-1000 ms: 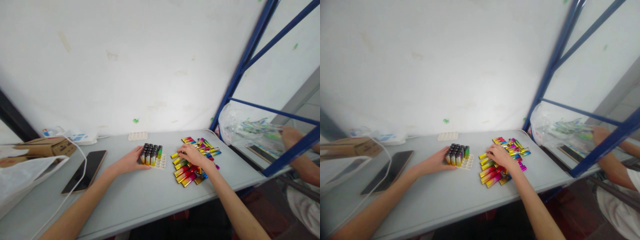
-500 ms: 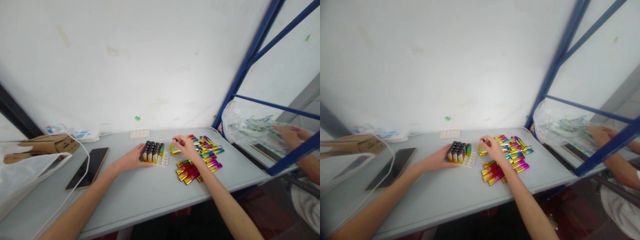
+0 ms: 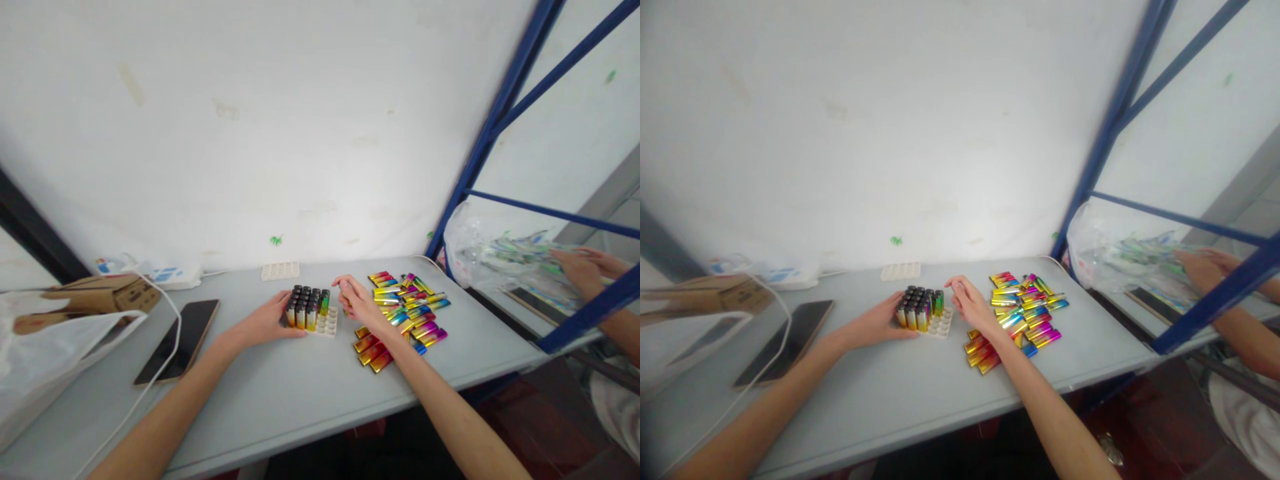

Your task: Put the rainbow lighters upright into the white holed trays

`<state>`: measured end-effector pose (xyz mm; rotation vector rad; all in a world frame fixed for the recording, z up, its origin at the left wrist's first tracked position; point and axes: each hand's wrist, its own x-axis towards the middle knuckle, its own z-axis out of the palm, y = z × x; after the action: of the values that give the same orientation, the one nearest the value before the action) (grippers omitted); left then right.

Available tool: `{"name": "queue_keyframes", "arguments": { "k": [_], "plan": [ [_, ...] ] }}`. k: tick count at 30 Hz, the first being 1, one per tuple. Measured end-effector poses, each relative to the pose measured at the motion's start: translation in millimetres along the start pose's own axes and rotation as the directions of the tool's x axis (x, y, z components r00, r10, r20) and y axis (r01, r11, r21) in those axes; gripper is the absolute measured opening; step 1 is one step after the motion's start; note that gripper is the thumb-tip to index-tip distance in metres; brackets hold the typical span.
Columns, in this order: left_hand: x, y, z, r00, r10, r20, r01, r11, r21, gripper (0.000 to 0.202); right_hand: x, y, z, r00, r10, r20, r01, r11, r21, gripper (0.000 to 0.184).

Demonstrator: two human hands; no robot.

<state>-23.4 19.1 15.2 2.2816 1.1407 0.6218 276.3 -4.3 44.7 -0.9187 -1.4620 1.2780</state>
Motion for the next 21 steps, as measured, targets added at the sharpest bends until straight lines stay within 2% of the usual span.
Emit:
{"name": "queue_keyframes", "arguments": {
  "k": [3,6,8,13,16,19,21],
  "plan": [
    [0,0,-0.5,1.0,0.002,0.002,-0.002,1.0,-0.006,0.098,2,6,2,0.997,0.062,-0.056,-0.066,0.996,-0.068,0.074],
    [0,-1,-0.4,1.0,-0.001,0.006,0.001,1.0,-0.006,0.097,6,12,1,0.979,0.091,-0.182,-0.116,0.984,-0.134,0.069],
    [1,-3,-0.1,1.0,-0.001,0.007,0.001,1.0,-0.006,0.097,7,16,-1,0.972,0.082,-0.222,-0.131,0.967,-0.217,0.063],
    [1,-4,0.5,1.0,0.007,0.01,-0.007,1.0,0.0,0.096,6,24,-7,0.98,0.014,-0.199,-0.092,0.917,-0.389,0.054],
    [1,-4,0.5,1.0,0.009,0.003,-0.009,1.0,0.004,0.096,6,27,-7,0.984,0.013,-0.177,-0.08,0.925,-0.372,0.054],
    [1,-5,0.7,1.0,0.015,-0.002,-0.015,1.0,0.009,0.096,4,26,-6,0.989,0.027,-0.146,-0.07,0.951,-0.302,0.064],
    [1,-4,0.8,1.0,0.018,-0.008,-0.018,1.0,0.011,0.096,2,25,-6,0.992,-0.035,-0.119,-0.004,0.949,-0.316,0.072]
  ]
}}
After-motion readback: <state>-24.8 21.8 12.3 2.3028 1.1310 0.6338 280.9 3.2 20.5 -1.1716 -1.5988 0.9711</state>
